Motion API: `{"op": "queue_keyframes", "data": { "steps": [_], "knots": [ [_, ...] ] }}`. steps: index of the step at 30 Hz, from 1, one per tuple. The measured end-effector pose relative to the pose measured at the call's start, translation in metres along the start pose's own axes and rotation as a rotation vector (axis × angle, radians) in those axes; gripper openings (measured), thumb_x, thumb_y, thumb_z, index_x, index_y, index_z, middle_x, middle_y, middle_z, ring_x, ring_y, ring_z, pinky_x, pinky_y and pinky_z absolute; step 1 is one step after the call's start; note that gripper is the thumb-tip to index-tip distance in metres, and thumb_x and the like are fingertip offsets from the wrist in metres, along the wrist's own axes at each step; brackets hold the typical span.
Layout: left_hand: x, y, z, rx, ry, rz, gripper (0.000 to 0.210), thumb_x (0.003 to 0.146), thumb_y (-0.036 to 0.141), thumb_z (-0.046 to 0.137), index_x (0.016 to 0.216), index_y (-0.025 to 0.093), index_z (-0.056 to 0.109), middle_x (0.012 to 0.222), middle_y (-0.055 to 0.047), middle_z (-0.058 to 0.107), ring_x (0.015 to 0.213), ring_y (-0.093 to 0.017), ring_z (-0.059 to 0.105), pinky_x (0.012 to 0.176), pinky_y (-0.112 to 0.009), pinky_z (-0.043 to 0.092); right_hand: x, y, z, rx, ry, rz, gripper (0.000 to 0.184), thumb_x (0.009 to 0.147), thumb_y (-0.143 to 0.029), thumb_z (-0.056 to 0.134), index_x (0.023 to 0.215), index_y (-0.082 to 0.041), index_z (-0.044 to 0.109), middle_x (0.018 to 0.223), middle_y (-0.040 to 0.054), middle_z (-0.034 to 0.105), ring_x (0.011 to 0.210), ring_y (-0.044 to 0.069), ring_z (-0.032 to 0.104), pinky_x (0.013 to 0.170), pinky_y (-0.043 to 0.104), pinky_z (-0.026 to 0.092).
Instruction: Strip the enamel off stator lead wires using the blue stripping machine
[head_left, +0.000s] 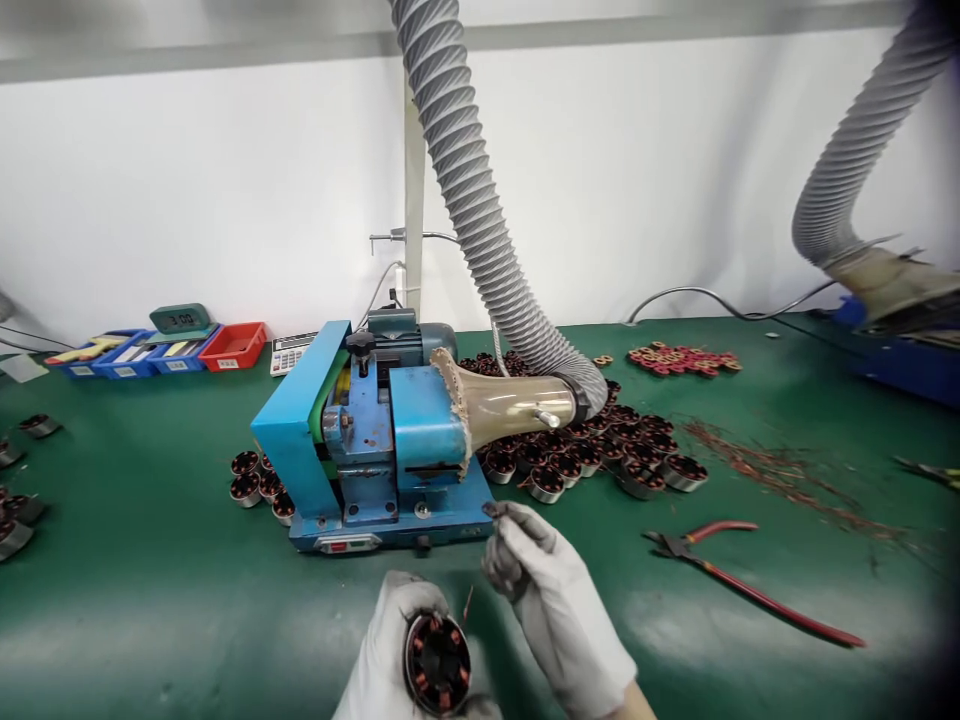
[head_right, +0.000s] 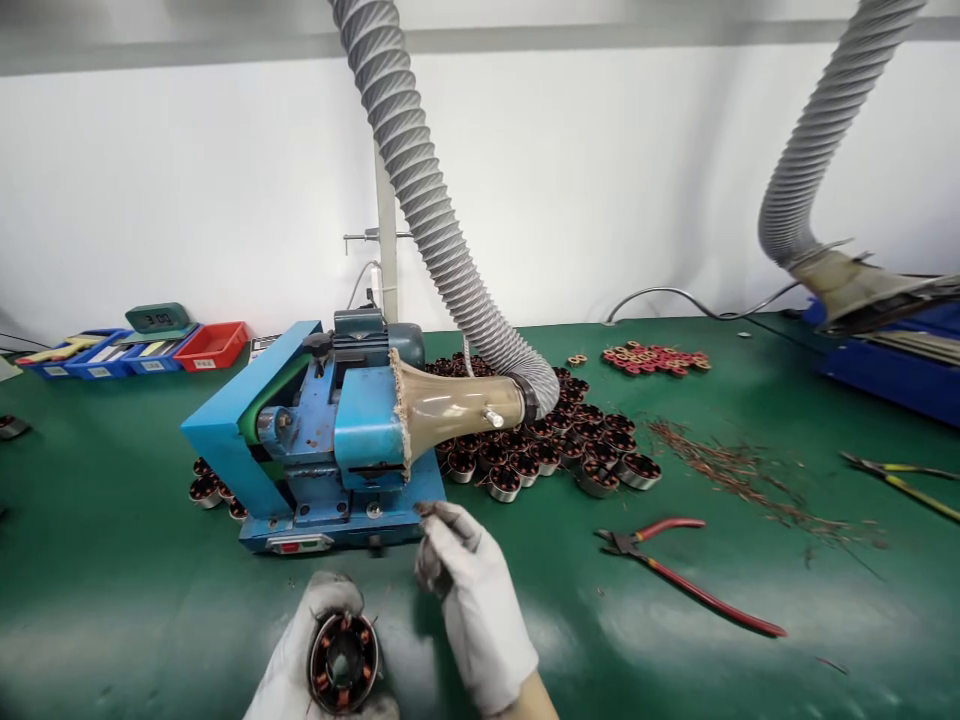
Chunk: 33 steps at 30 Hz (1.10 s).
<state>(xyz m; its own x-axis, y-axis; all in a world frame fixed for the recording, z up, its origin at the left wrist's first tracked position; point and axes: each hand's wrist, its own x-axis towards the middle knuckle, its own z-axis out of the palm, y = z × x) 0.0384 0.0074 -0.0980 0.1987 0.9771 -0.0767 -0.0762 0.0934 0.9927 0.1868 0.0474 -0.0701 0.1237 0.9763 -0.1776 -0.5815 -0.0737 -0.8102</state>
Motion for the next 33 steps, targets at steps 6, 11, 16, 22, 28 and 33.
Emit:
{"op": "queue_keyframes", "data": {
  "steps": [6,11,16,22,28,33],
  "knots": [
    [0.008,0.01,0.016,0.231,0.176,0.358,0.038,0.062,0.016,0.066,0.097,0.028,0.055,0.088,-0.002,0.054,0.075,-0.018,0.058,0.061,-0.028,0.05,-0.009,0.009,0.011,-0.175,-0.095,0.08,0.03,0.042,-0.031,0.084,0.066,-0.016,0.072,0.065,0.0046,0.069,0.061,0.017,0.059,0.059,0.028,0.046],
    [0.015,0.004,0.018,0.376,0.213,0.551,0.047,0.061,0.007,0.061,0.101,0.031,0.05,0.093,0.0,0.05,0.091,-0.018,0.055,0.076,-0.027,0.048,-0.006,0.009,0.023,-0.044,-0.059,0.12,0.019,0.046,-0.024,0.083,0.057,-0.015,0.07,0.056,0.001,0.066,0.053,0.012,0.054,0.053,0.023,0.043],
    [0.025,0.007,0.014,0.54,0.134,0.566,0.054,0.063,0.008,0.065,0.107,0.03,0.044,0.099,-0.001,0.047,0.089,-0.016,0.056,0.074,-0.024,0.05,-0.001,0.006,0.023,0.215,-0.034,0.129,0.02,0.05,-0.024,0.083,0.066,-0.018,0.071,0.061,-0.0001,0.067,0.055,0.012,0.057,0.053,0.021,0.045],
    [0.032,0.014,0.021,0.496,0.053,0.459,0.051,0.063,0.007,0.065,0.104,0.029,0.045,0.1,-0.002,0.051,0.09,-0.017,0.058,0.077,-0.028,0.051,0.007,0.009,0.014,0.293,-0.038,0.098,0.019,0.051,-0.023,0.083,0.065,-0.02,0.071,0.066,0.0001,0.07,0.052,0.01,0.058,0.052,0.019,0.047],
    [0.039,-0.006,0.023,0.354,0.27,0.516,0.049,0.055,0.009,0.062,0.101,0.023,0.054,0.098,-0.005,0.054,0.087,-0.02,0.059,0.077,-0.032,0.051,0.008,0.007,0.01,-0.013,-0.072,-0.007,0.03,0.052,-0.036,0.081,0.074,-0.017,0.073,0.072,0.0059,0.073,0.065,0.018,0.064,0.065,0.028,0.051],
    [0.057,-0.005,0.023,0.242,0.389,0.316,0.042,0.056,0.013,0.06,0.097,0.021,0.058,0.099,-0.007,0.06,0.091,-0.022,0.06,0.081,-0.034,0.049,0.012,0.016,0.024,-0.215,-0.03,-0.067,0.027,0.053,-0.034,0.077,0.073,-0.017,0.071,0.076,0.0078,0.073,0.072,0.024,0.066,0.069,0.034,0.052]
  ]
}}
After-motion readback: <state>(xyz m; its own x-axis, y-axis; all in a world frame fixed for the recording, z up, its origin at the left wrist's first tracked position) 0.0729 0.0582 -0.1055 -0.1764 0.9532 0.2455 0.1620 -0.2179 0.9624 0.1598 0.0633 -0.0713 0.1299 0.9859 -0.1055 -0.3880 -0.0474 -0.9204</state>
